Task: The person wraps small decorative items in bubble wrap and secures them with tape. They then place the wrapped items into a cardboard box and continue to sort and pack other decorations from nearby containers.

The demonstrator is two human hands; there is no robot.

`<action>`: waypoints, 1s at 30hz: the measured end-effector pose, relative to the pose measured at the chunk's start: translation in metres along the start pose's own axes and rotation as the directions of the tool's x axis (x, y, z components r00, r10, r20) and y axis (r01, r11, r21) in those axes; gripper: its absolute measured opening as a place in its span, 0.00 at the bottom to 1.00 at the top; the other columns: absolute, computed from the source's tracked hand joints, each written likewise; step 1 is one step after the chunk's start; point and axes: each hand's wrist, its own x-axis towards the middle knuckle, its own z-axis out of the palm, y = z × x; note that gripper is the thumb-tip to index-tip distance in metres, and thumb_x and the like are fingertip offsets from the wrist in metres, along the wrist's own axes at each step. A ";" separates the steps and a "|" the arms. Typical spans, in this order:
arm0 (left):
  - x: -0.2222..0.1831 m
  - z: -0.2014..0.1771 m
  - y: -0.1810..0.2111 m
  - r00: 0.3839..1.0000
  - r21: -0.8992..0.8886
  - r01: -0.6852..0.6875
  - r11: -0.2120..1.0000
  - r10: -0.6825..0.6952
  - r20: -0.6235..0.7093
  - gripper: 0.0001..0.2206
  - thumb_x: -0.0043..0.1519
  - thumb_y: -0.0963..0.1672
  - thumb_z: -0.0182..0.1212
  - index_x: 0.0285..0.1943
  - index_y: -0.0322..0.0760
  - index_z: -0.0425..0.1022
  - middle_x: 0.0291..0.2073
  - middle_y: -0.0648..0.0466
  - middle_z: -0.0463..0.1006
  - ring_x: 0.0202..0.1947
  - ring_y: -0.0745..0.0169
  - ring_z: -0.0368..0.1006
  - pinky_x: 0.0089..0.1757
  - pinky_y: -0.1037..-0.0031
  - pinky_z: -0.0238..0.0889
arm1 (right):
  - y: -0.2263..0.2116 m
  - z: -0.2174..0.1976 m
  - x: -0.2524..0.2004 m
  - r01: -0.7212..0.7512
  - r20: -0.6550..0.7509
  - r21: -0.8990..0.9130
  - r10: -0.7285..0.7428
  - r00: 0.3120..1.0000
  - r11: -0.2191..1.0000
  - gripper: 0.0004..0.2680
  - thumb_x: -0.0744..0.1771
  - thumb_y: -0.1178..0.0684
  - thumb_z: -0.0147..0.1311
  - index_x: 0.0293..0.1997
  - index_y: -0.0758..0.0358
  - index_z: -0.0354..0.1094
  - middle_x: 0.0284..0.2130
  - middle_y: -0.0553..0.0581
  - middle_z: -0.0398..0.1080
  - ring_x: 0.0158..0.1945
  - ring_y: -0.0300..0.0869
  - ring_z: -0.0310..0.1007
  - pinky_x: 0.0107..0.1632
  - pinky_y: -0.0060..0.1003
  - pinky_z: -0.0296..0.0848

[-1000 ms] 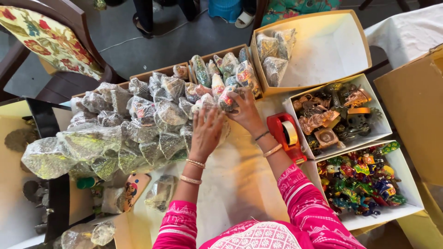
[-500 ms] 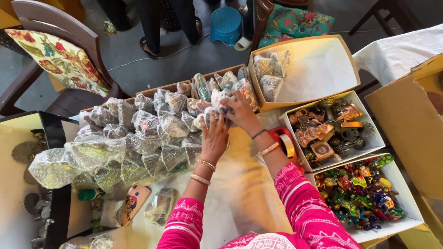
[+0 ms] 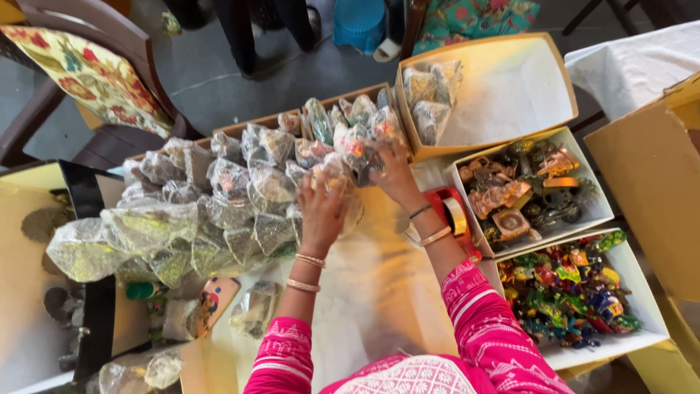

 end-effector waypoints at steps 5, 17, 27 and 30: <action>-0.040 -0.004 -0.017 0.974 -0.179 0.161 0.971 -0.186 -0.131 0.16 0.61 0.40 0.62 0.59 0.41 0.74 0.59 0.45 0.70 0.63 0.39 0.61 0.62 0.52 0.57 | 0.008 0.002 -0.016 -0.093 -0.058 0.053 0.096 0.994 0.994 0.23 0.59 0.63 0.64 0.60 0.58 0.67 0.53 0.61 0.63 0.61 0.54 0.64 0.66 0.46 0.64; -0.059 -0.002 0.013 0.965 -0.268 0.198 0.943 -0.235 -0.113 0.20 0.60 0.37 0.60 0.63 0.38 0.71 0.55 0.43 0.70 0.59 0.39 0.64 0.59 0.54 0.60 | -0.017 0.048 -0.078 -0.251 0.004 0.184 0.255 0.967 0.950 0.12 0.65 0.54 0.66 0.50 0.59 0.69 0.47 0.58 0.68 0.56 0.51 0.69 0.59 0.44 0.69; 0.012 0.030 -0.016 0.996 0.033 0.065 0.997 -0.067 0.062 0.26 0.58 0.39 0.65 0.67 0.47 0.72 0.64 0.39 0.62 0.63 0.33 0.57 0.61 0.52 0.56 | -0.047 0.093 -0.086 -0.078 -0.033 0.040 0.079 0.996 0.996 0.42 0.52 0.46 0.77 0.69 0.65 0.49 0.61 0.68 0.56 0.64 0.63 0.55 0.66 0.54 0.57; 0.021 0.020 -0.024 0.989 0.016 0.074 0.997 -0.075 0.124 0.27 0.57 0.40 0.68 0.68 0.46 0.71 0.65 0.42 0.62 0.64 0.34 0.56 0.62 0.52 0.55 | -0.038 0.105 -0.090 -0.166 -0.009 0.039 0.167 0.986 0.985 0.41 0.54 0.51 0.75 0.72 0.65 0.46 0.64 0.70 0.54 0.66 0.65 0.53 0.67 0.55 0.58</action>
